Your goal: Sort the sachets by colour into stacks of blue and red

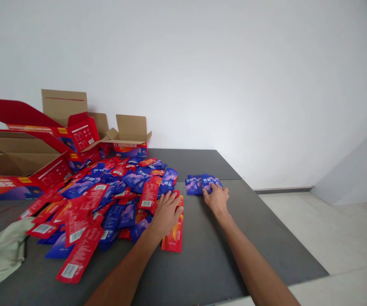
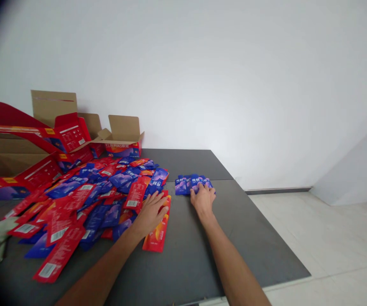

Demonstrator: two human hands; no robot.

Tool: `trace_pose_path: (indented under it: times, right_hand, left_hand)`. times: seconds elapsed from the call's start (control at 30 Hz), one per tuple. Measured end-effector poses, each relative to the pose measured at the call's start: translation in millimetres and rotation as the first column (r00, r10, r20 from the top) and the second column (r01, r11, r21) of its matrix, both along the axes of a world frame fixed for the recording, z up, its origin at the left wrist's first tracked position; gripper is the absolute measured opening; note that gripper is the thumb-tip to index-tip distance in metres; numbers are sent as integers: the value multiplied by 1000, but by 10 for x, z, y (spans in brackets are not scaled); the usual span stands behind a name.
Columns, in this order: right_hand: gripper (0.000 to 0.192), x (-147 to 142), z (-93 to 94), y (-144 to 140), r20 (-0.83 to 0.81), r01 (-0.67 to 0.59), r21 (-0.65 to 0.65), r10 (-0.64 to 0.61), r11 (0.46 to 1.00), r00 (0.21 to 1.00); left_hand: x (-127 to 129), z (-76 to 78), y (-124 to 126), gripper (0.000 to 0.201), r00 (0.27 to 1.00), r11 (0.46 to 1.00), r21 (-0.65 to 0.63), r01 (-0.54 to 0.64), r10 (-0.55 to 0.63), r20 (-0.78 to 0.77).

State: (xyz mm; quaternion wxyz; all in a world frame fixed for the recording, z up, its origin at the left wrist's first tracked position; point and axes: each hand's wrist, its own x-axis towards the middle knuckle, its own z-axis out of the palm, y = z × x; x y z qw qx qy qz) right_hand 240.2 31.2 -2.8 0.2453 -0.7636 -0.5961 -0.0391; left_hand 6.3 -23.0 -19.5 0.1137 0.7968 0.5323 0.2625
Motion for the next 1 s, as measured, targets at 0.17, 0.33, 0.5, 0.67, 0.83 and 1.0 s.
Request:
trace_pose_path:
  times: [0.17,0.33,0.5,0.67,0.83,1.0]
  right_hand:
    - [48,216,17,143,3,59,-94,-59,994,998]
    - [49,357,40,299,-8,76,-163,-78,984,997]
    - [49,429,5,410,-20,81,-208,-87,975,996]
    - [51,486,-55,441,-22,68,-234,-75,970,997]
    - [50,472,-76,425,16,67,-183,-65,981,998]
    - [43,193,7,332,35,-15,-19,16,1000,999]
  left_hand:
    - [22,-54,57,41,999,999,13,-44,44,3]
    - [99,-89,141,39,998,997,55,-49,51,-39]
    - [170,-96,268,40,995,996,75,-45,51,-80]
    - [219,-26,432,35,995,995,95,-32,41,-94]
    - [243,17,629,27,996,988,152,-31,43,-82]
    - [185,70,878,36,965,960,195,-199,227,-134]
